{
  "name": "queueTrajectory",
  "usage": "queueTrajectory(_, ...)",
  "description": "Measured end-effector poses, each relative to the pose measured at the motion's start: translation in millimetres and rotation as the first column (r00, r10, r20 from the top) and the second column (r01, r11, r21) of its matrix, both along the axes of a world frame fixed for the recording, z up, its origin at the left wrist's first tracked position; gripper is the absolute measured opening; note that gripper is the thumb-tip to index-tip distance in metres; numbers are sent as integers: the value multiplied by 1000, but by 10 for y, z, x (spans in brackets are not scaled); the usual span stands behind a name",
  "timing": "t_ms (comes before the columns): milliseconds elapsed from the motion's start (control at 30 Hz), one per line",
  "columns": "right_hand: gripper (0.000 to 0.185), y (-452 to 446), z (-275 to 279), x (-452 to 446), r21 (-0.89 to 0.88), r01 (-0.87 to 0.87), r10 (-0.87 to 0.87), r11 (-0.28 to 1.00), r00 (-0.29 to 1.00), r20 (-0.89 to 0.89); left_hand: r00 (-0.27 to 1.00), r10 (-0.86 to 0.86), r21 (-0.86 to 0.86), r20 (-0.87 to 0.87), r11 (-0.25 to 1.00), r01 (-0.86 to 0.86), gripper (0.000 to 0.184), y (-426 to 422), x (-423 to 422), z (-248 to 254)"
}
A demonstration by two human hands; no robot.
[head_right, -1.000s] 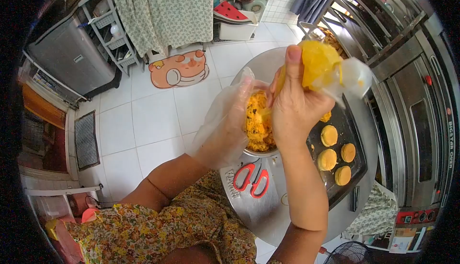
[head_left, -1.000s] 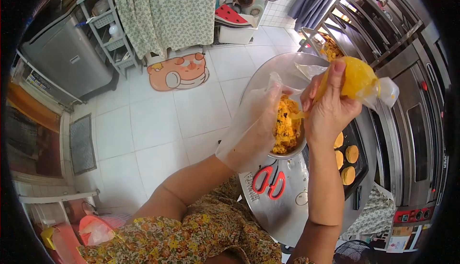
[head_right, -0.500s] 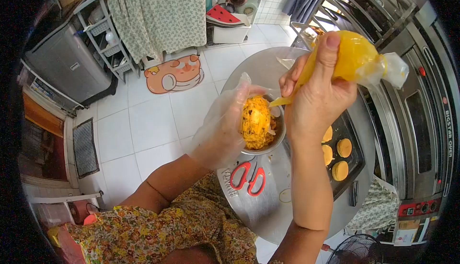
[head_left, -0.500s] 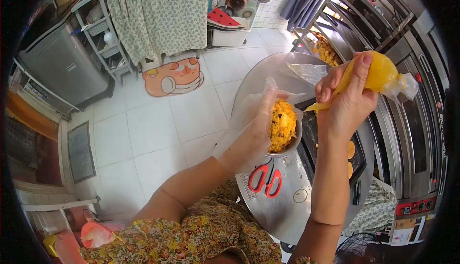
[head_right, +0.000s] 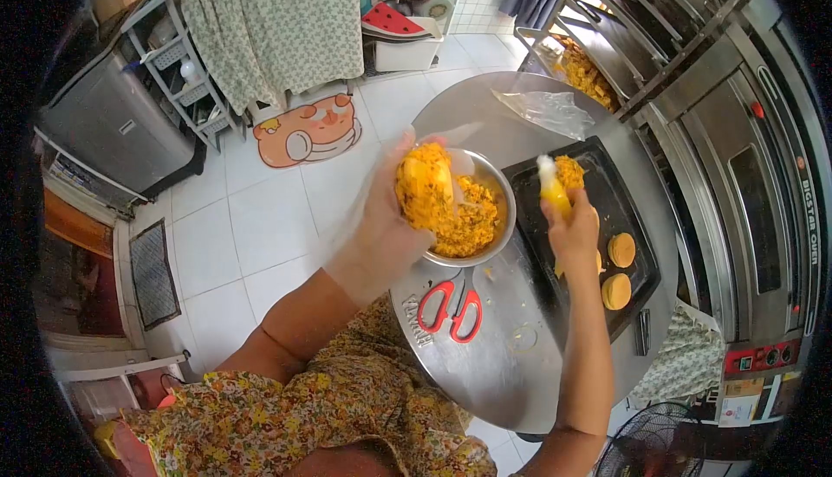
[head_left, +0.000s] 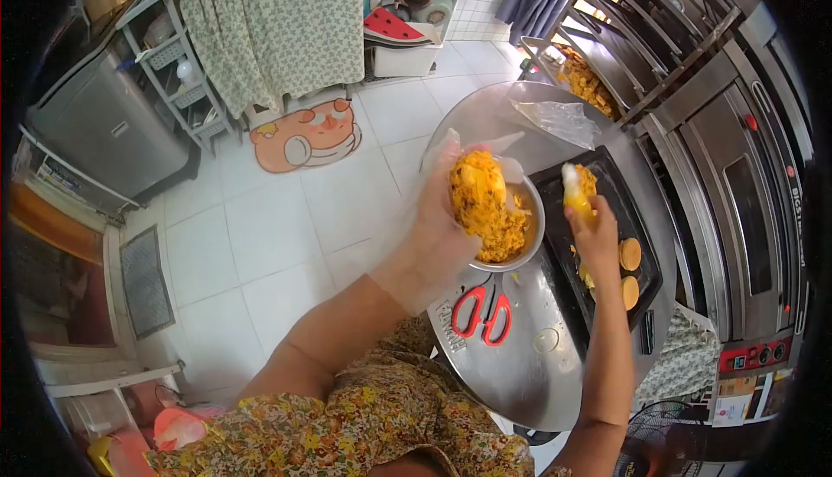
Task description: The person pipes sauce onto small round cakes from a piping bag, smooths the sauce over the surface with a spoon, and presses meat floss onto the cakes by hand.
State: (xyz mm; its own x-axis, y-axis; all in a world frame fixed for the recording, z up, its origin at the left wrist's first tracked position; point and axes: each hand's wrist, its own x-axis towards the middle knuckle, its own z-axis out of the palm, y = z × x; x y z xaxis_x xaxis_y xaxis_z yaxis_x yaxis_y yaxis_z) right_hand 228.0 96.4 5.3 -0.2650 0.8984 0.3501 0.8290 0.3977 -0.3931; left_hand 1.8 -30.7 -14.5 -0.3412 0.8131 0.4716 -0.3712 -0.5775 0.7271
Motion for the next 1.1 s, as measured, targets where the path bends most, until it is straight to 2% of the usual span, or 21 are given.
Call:
queueTrajectory(100,35,-234,117,-65,-178,85,-36,980,964,262,975,109,-22,-195,993,-115,99,-27,-148,109)
queueTrajectory(167,30,-355,236,-189,79,-121,89,990,941,326,957,155,-86,-246,980,-181,95,-72,-227,206)
queueTrajectory(200,28,-389,258,-265,202,-228,142,953,919,368,960,158,-91,-233,979,-183,94,-70,-234,254)
queueTrajectory(233,22,-374,261,-381,225,-301,223,927,923,313,962,162,-94,-220,978,-186,92,-66,-242,295)
queueTrajectory(333,18,-369,285,-766,-56,-505,498,861,818,288,936,226,-88,-270,962,-258,88,-65,-242,312)
queueTrajectory(367,18,-341,181,-873,-61,-502,487,862,792,368,918,256,-79,-302,953,-292,87,-60,-251,306)
queueTrajectory(433,19,-277,-36,-1104,-69,-499,458,864,720,522,984,103,-160,-145,979,-126,86,-19,-334,279)
queueTrajectory(533,16,-336,199,-1181,-150,-426,434,892,716,546,985,-118,-221,123,965,143,84,68,-502,219)
queueTrajectory(567,16,-369,240,-1139,40,-484,445,874,831,334,997,-68,-195,21,978,71,83,52,-509,222)
queueTrajectory(600,18,-396,313,-1107,43,-488,464,872,851,245,997,-9,-163,-77,987,-4,83,37,-516,225)
queueTrajectory(633,20,-421,397,-1070,46,-487,476,872,866,154,918,190,-36,-349,976,-216,82,-29,-465,284)
queueTrajectory(667,22,-412,446,-1023,51,-484,481,873,874,63,860,261,23,-438,960,-280,81,-52,-420,311)
queueTrajectory(700,22,-379,483,-985,135,-537,532,832,843,77,790,336,88,-513,936,-341,80,-75,-375,337)
queueTrajectory(733,19,-393,530,-954,53,-475,478,878,876,-61,842,284,36,-458,953,-302,80,-76,-333,344)
queueTrajectory(800,12,-492,762,-899,-139,-364,308,921,898,-313,868,234,-23,-439,962,-271,82,-41,-285,313)
queueTrajectory(833,5,-575,851,-946,-178,-374,225,910,807,-545,845,235,-31,-480,958,-284,83,2,-276,258)
queueTrajectory(867,6,-627,937,-962,-192,-392,226,900,796,-562,820,234,-39,-522,954,-297,84,27,-264,217)
queueTrajectory(967,9,-713,1061,-1013,-194,-458,259,868,749,-610,615,396,148,-682,898,-414,87,-7,-187,172)
queueTrajectory(1067,10,-712,1033,-1049,-160,-523,404,837,788,-464,487,438,213,-756,868,-450,86,-59,-162,263)
queueTrajectory(1100,12,-722,1039,-1066,-160,-495,412,854,831,-374,484,441,216,-756,865,-452,85,-60,-160,260)
